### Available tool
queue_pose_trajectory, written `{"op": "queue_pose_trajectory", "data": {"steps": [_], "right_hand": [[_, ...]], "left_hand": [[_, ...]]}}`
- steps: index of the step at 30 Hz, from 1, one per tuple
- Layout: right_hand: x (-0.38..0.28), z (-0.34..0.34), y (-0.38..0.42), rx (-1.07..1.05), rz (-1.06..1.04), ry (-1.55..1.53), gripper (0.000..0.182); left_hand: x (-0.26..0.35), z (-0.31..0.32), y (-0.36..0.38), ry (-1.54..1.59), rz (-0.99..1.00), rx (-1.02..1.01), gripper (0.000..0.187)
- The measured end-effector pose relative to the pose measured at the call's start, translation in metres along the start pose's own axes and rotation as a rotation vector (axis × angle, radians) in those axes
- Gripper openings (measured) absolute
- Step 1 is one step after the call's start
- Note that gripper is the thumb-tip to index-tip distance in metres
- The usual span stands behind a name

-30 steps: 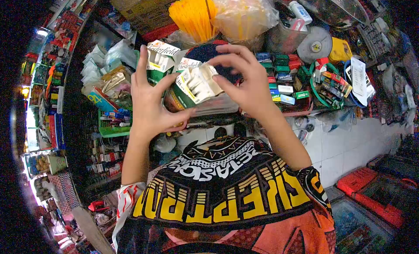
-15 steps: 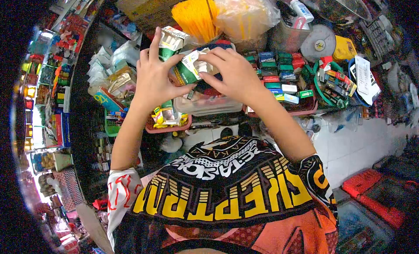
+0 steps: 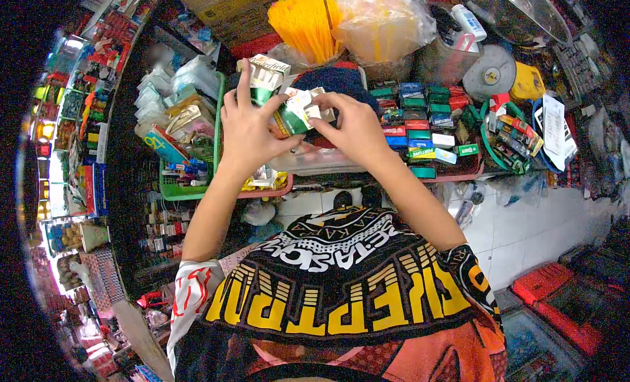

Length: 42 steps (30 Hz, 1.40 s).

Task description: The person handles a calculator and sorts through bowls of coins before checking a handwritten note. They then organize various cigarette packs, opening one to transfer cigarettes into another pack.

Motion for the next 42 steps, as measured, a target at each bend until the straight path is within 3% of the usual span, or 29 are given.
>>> {"op": "queue_pose_trajectory", "data": {"steps": [14,17,19,22,29,31,35,39,42], "right_hand": [[0.006,0.007,-0.004,-0.137,0.205,-0.012,0.032],[0.013,0.008,-0.006,-0.145,0.184,-0.071,0.032],[-0.003,0.007,-0.006,-0.138,-0.026,-0.063,0.028],[0.003,0.014,-0.005,-0.266,0.087,-0.019,0.027],[0.015,0.008,-0.009,-0.211,0.154,-0.111,0.022],[0.021,0.001,-0.01,-0.159,0.159,-0.23,0.023],[0.032,0.003,-0.003,-0.26,0.343,-0.479,0.023],[0.016,0.009,-0.004,-0.237,0.272,-0.49,0.023],[0.026,0.011,-0.005,-0.177,0.283,-0.308,0.022]], "left_hand": [[-0.005,-0.003,0.008,0.114,-0.047,0.065,0.057],[-0.006,-0.002,0.009,0.108,-0.049,0.051,0.058],[-0.009,0.0,0.011,0.129,-0.056,0.05,0.057],[-0.008,0.0,0.011,0.13,-0.034,0.059,0.057],[-0.009,0.001,0.012,0.113,-0.046,0.058,0.057],[-0.01,0.001,0.012,0.121,-0.059,0.057,0.057],[-0.009,0.001,0.011,0.114,-0.068,0.041,0.057],[-0.005,0.0,0.01,0.085,-0.053,0.036,0.057],[-0.004,0.0,0.009,0.072,-0.054,0.024,0.057]]}}
Point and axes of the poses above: each hand's wrist, its own y-axis away from the middle knuckle, its own z-axis out of the palm, x = y × z, the point moved 10 cm from there along -y, towards the middle knuckle, and after that the axes turned 3 degrees about z, right-handed, at the moved point
